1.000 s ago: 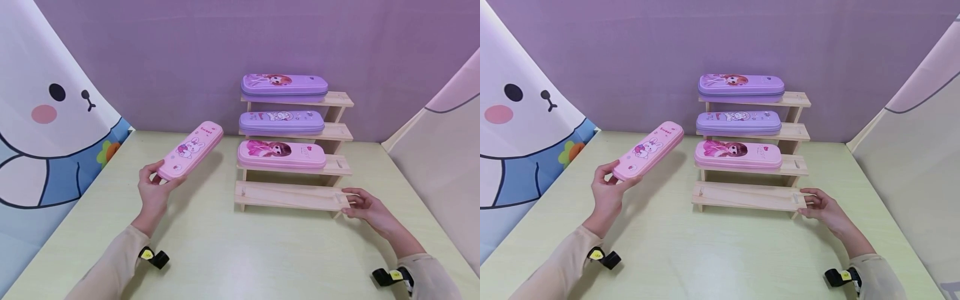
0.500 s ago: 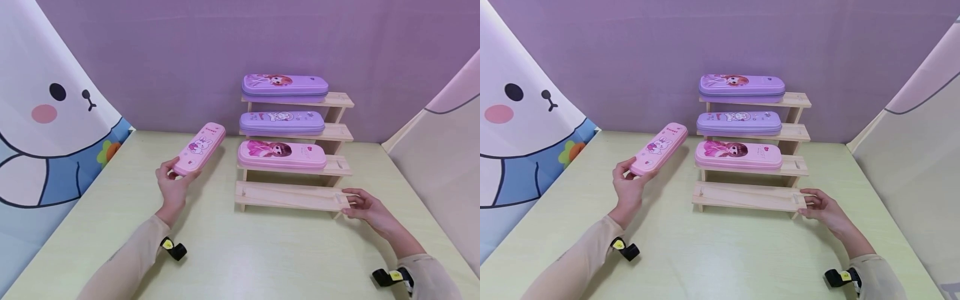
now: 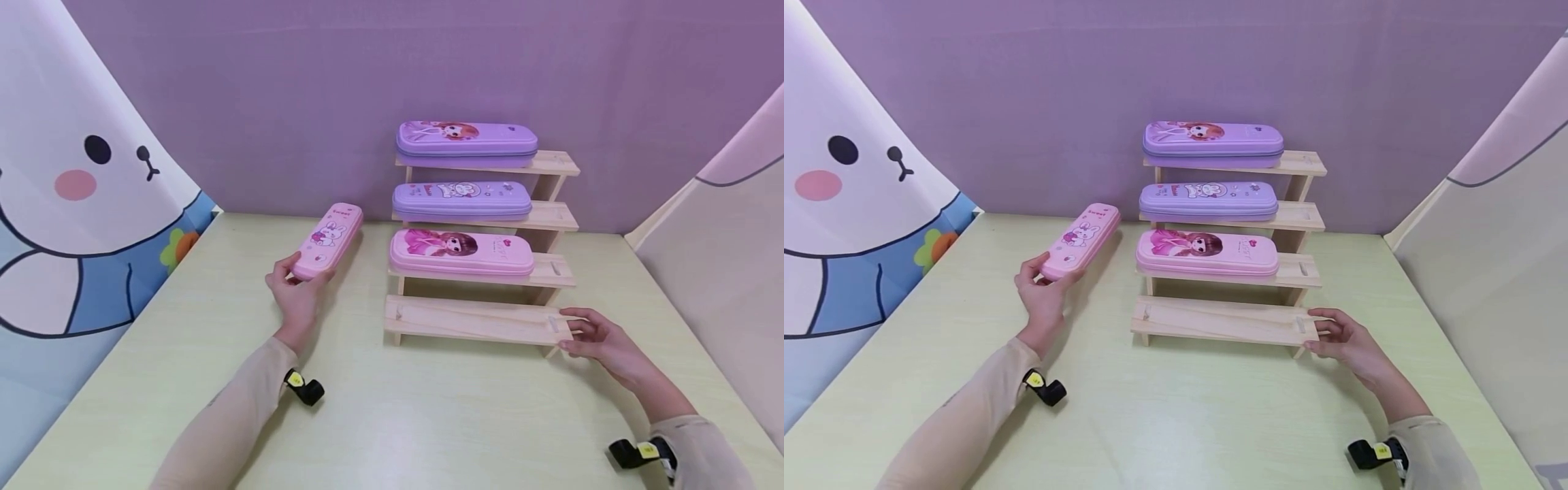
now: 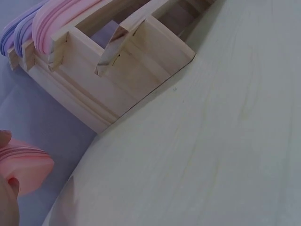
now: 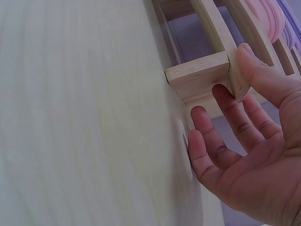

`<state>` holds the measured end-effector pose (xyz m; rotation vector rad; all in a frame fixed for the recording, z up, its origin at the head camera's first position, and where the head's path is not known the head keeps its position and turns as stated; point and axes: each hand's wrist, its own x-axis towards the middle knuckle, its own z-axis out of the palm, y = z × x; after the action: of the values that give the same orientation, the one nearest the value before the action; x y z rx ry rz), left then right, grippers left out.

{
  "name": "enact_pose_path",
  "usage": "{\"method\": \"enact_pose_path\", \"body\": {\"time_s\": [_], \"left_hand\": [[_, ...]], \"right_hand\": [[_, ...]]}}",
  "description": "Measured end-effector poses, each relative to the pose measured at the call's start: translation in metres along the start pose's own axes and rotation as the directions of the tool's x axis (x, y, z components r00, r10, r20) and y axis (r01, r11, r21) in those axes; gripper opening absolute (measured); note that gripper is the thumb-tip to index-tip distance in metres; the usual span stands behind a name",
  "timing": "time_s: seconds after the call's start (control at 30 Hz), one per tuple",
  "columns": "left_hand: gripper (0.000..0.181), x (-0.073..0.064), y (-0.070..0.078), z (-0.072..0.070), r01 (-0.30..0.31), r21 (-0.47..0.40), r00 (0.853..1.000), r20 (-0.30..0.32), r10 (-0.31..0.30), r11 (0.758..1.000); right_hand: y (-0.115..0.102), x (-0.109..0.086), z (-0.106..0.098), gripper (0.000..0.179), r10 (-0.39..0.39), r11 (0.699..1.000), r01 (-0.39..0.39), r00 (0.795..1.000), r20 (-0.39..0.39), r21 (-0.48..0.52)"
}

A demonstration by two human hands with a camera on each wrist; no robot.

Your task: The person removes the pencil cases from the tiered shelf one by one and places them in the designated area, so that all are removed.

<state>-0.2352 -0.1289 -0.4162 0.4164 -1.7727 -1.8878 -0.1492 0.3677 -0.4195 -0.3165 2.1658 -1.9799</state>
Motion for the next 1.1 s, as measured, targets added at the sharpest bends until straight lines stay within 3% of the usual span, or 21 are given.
{"method": "enact_pose_path", "body": {"time_s": [0.3,0.77,0.93,1.1], "left_hand": [[0.067,0.002,-0.011,0.010,0.080,-0.006,0.997,-0.005,-0.080,0.997],[0.065,0.000,-0.021,0.017,0.052,-0.061,0.999,-0.009,-0.053,0.997],[0.065,0.000,-0.022,0.016,0.043,-0.018,0.999,0.003,-0.043,0.999],[0.066,0.003,-0.024,0.013,0.072,0.010,0.997,0.039,-0.072,0.997]], "right_hand": [[0.000,0.001,0.000,0.049,0.011,1.000,-0.011,1.000,-0.004,-0.010],[0.001,0.001,-0.001,0.049,-0.011,1.000,0.011,1.000,0.016,0.018],[0.002,0.001,-0.001,0.049,-0.002,1.000,0.002,1.000,0.009,-0.002],[0.002,0.001,-0.001,0.048,0.001,1.000,-0.001,1.000,0.011,-0.009]]}}
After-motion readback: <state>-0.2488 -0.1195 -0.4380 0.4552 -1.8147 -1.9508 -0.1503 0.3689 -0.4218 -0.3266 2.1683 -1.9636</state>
